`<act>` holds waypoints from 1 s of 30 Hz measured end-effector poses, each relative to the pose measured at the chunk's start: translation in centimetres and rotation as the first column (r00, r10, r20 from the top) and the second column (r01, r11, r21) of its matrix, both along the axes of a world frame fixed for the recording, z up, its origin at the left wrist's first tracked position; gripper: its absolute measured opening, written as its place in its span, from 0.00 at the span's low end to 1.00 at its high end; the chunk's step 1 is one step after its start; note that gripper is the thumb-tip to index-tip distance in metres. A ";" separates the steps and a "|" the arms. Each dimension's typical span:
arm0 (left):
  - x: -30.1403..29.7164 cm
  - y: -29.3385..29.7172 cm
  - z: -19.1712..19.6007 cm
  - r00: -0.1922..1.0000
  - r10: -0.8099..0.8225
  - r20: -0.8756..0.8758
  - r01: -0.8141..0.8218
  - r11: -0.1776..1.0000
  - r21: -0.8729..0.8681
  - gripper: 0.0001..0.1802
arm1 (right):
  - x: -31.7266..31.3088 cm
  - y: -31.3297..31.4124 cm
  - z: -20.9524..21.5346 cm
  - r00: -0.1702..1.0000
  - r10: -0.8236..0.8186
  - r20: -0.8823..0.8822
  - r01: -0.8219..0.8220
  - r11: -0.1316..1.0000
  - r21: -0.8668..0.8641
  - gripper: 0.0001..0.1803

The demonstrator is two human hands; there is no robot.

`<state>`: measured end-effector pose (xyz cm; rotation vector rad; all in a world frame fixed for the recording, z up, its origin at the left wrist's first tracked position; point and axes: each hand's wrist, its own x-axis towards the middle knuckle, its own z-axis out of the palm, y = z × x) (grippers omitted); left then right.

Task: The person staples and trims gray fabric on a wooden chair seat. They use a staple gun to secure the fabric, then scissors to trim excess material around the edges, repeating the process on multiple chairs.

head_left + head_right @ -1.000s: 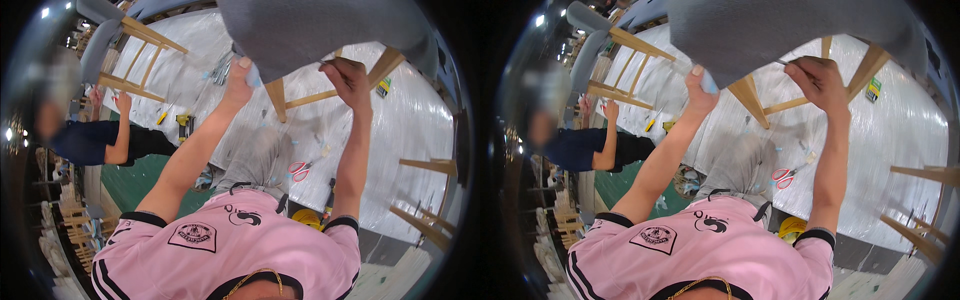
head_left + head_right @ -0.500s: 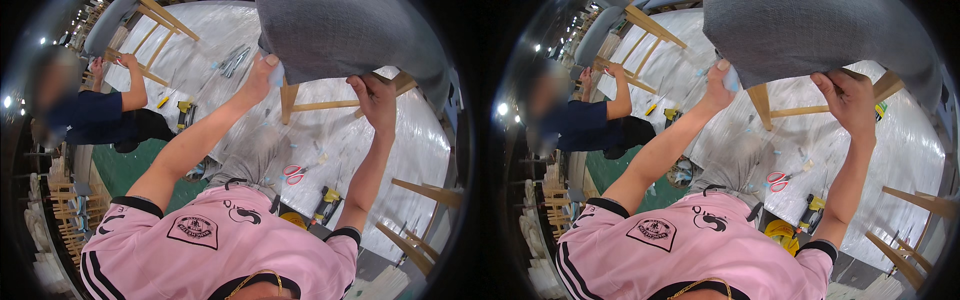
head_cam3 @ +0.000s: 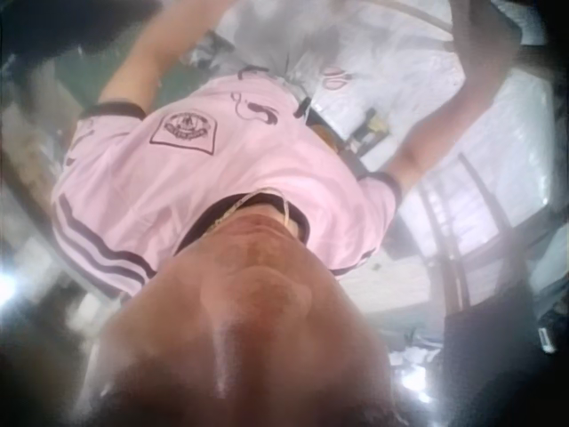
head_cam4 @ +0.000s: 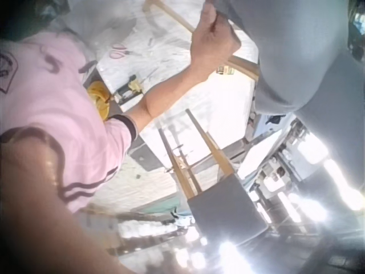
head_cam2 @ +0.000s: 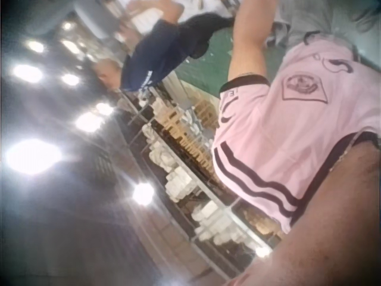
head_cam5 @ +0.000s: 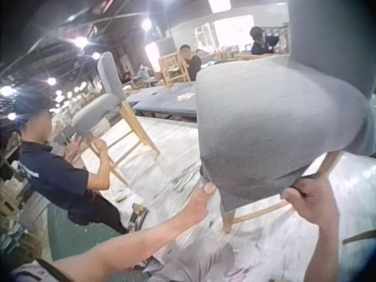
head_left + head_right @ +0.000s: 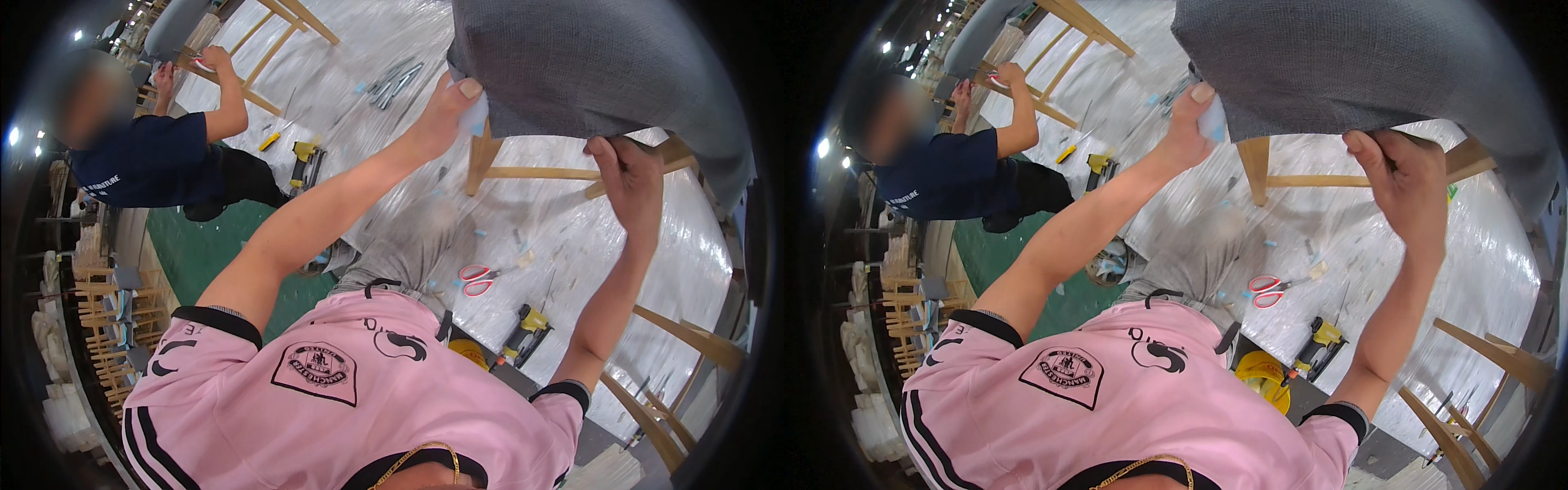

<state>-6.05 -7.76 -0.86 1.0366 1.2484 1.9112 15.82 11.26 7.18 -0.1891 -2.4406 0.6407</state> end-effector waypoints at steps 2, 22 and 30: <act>0.5 0.1 0.5 0.999 0.034 -0.001 -0.034 0.999 -0.003 0.35 | -0.2 0.7 0.7 0.995 0.070 0.069 -0.063 0.994 -0.094 0.20; 0.3 -0.3 0.8 0.996 0.044 0.076 -0.028 0.979 -0.203 0.42 | 0.2 0.1 0.7 1.000 -0.005 -0.013 0.006 0.997 0.078 0.17; 0.2 -0.8 1.9 0.997 -0.002 0.084 0.018 0.981 -0.194 0.46 | 0.1 -0.1 -2.2 0.996 0.025 -0.087 -0.025 1.000 0.004 0.13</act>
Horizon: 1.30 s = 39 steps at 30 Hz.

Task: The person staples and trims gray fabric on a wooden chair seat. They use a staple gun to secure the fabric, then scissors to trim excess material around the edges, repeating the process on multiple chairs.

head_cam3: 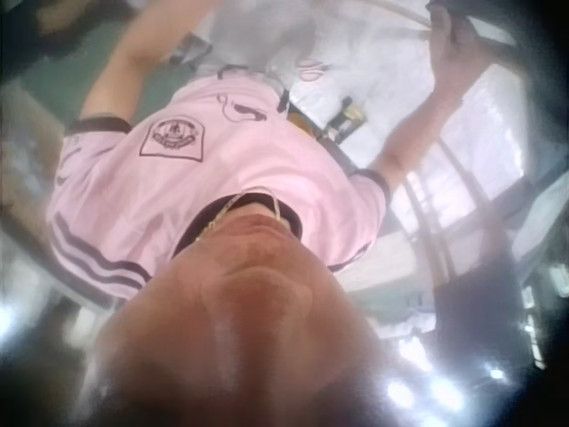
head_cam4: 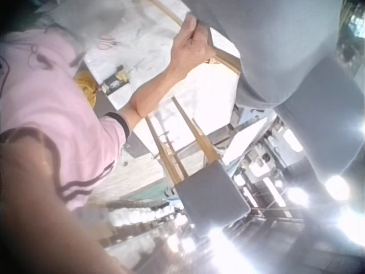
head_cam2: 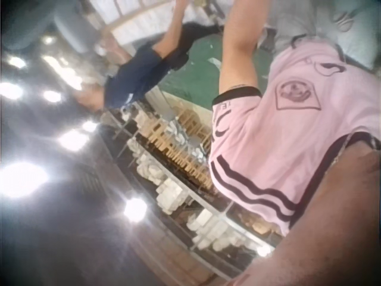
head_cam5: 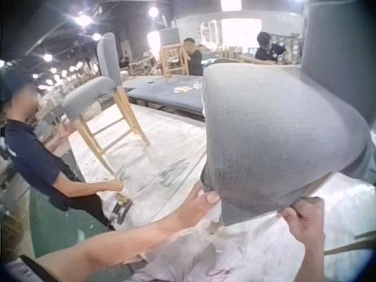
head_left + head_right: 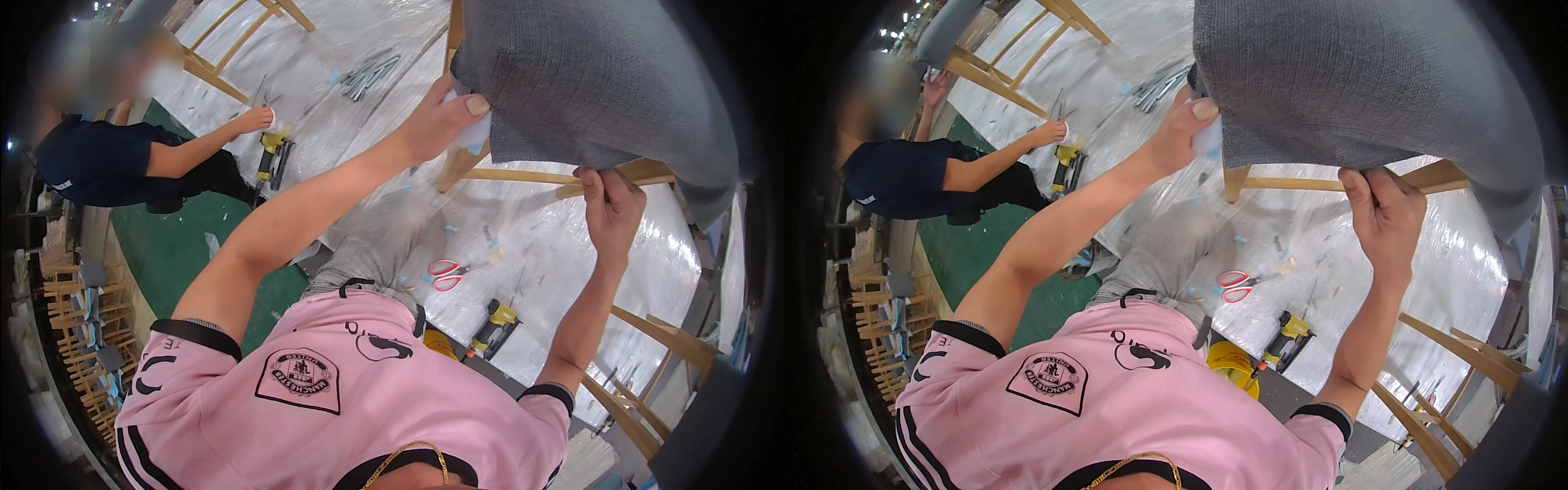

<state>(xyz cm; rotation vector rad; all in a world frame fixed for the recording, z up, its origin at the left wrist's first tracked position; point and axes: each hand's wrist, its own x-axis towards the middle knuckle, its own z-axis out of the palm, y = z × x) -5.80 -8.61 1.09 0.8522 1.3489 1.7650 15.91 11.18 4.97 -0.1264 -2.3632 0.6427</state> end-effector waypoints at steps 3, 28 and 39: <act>0.4 0.4 -0.1 0.998 0.065 -0.003 -0.065 0.998 0.000 0.47 | 0.8 0.7 -1.3 0.998 -0.054 0.033 0.054 0.998 -0.026 0.12; 0.2 0.4 -0.2 0.996 0.019 -0.091 -0.020 1.000 -0.013 0.52 | 0.0 1.5 1.8 0.994 -0.067 0.083 0.052 0.982 0.179 0.17; 2.0 0.4 -1.0 0.997 0.062 -0.054 -0.060 0.998 0.032 0.50 | 11.6 -2.5 -31.9 0.765 -0.157 0.625 0.607 0.499 -0.618 0.26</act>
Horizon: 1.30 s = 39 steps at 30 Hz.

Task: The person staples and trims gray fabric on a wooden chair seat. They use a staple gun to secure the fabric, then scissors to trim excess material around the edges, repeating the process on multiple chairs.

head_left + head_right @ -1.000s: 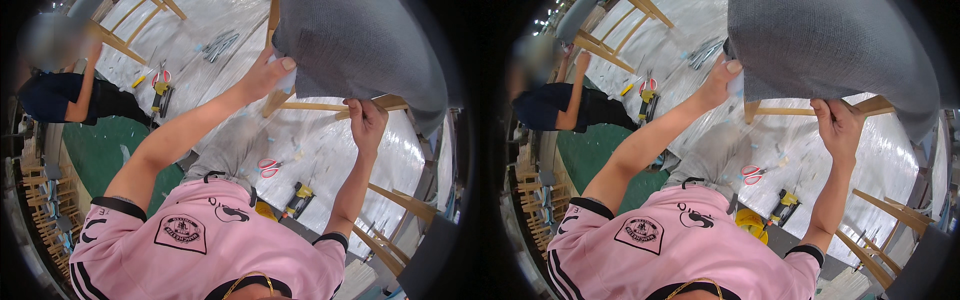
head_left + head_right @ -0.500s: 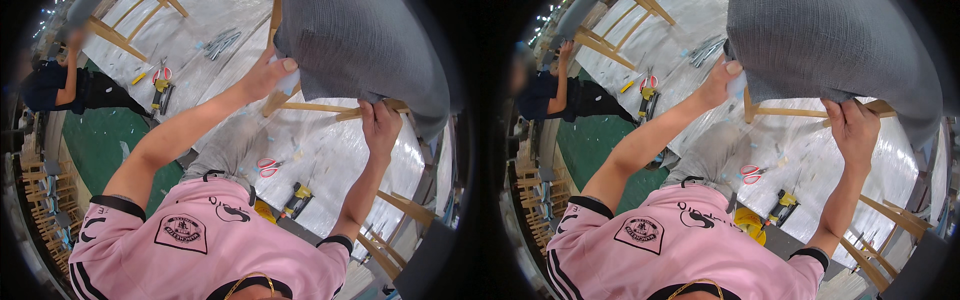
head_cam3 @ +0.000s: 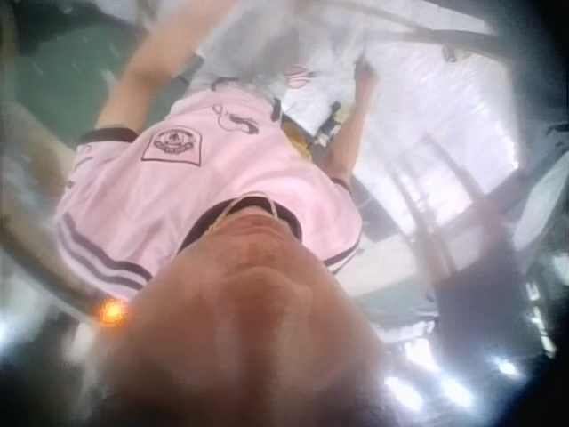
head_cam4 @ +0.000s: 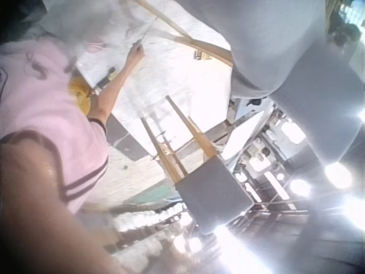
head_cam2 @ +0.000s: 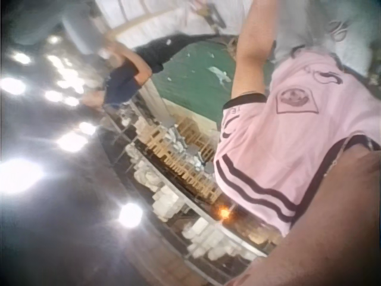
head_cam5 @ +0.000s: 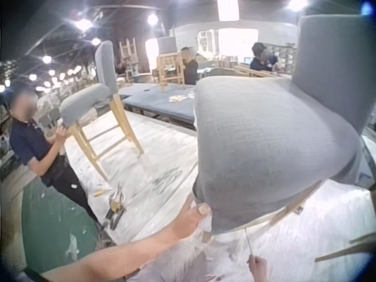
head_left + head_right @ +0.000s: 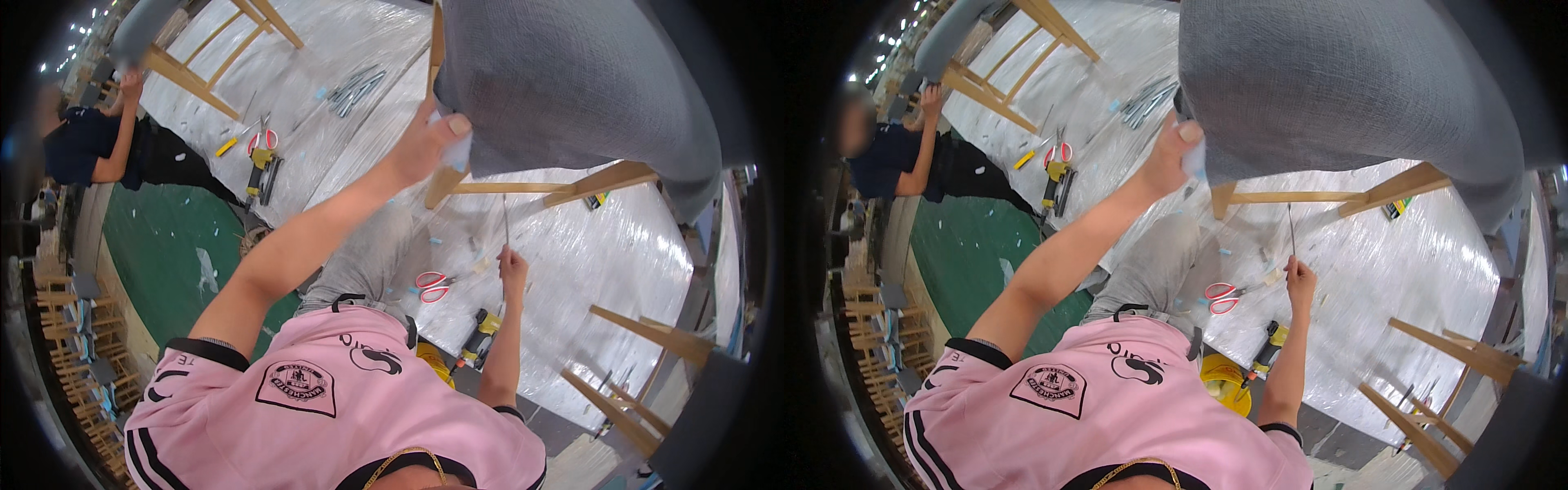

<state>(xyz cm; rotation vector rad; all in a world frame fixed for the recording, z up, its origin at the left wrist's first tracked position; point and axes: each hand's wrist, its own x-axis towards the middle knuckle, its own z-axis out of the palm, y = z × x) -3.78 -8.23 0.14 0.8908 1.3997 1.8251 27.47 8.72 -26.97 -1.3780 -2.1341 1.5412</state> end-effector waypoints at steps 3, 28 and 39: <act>5.5 1.8 0.3 1.000 0.000 0.011 0.000 1.000 0.017 0.51 | 5.0 -0.9 -10.8 0.941 -0.034 0.336 -0.051 0.969 0.240 0.22; 11.9 0.0 4.0 0.987 -0.100 0.128 0.103 0.995 -0.013 0.37 | -8.4 -8.1 26.3 0.447 0.068 -0.892 -0.068 0.997 0.042 0.37; 9.9 2.0 1.6 0.992 -0.119 -0.047 0.121 0.992 0.039 0.53 | -9.3 -8.3 24.0 0.286 0.085 -0.954 -0.070 0.995 0.067 0.34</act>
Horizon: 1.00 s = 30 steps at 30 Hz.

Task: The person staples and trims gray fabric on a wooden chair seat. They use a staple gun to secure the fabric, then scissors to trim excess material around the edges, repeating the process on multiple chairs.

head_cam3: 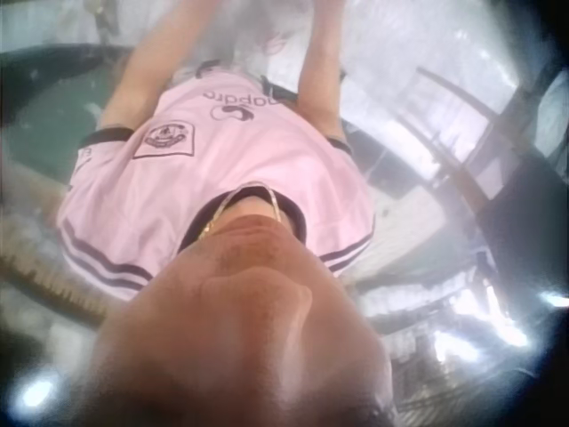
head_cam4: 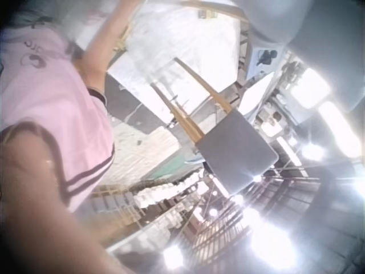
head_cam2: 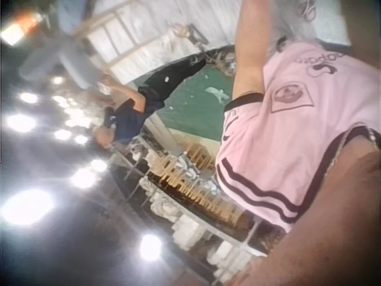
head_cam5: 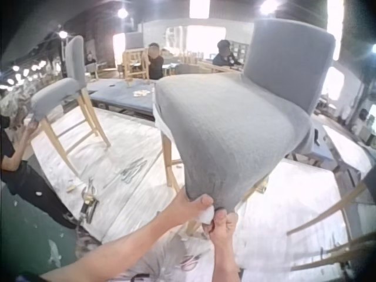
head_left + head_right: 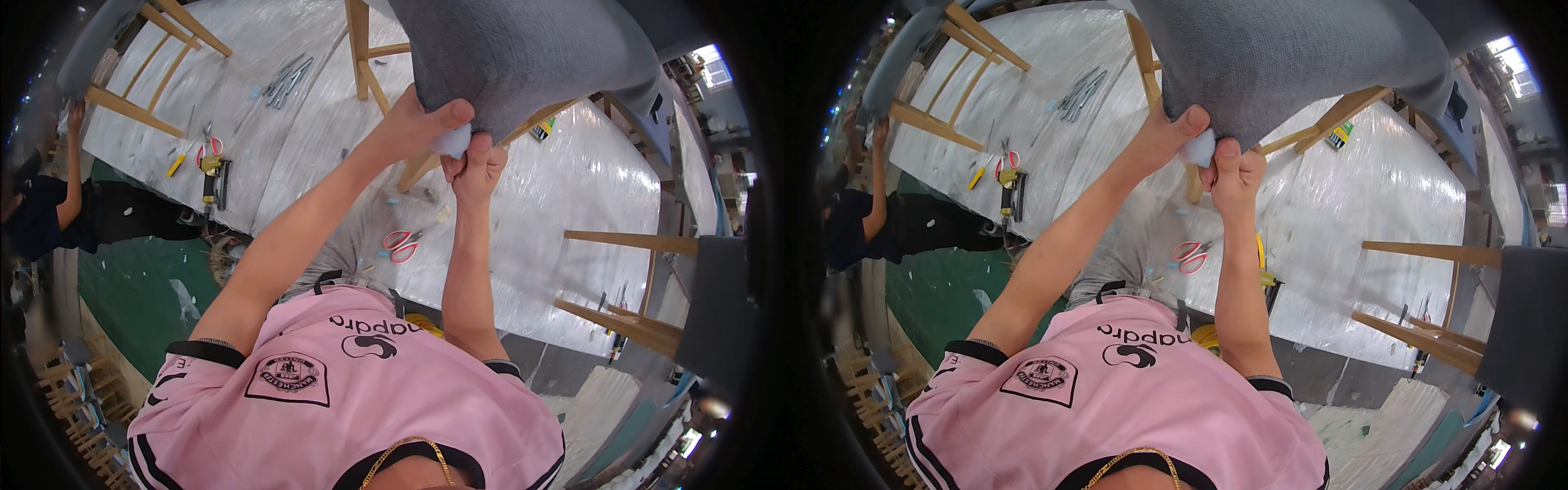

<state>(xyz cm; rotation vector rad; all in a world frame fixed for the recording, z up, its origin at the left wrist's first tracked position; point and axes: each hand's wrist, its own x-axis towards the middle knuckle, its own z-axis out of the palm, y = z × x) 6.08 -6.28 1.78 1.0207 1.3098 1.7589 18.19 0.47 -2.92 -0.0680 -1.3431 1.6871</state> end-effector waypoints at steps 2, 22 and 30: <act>-0.5 0.3 -0.4 1.000 0.000 -0.018 0.000 1.000 0.007 0.51 | 0.1 0.0 0.1 1.000 -0.018 0.022 0.018 1.000 0.000 0.34; 1.6 0.9 -0.6 0.984 0.091 0.153 -0.123 0.970 0.210 0.22 | 2.3 0.9 0.2 0.954 -0.013 0.299 0.039 0.996 -0.082 0.29; -0.7 1.0 -3.4 0.663 0.458 -0.592 -0.162 0.860 0.484 0.11 | 14.9 4.8 -31.1 0.205 -0.109 0.973 0.552 0.834 -0.023 0.21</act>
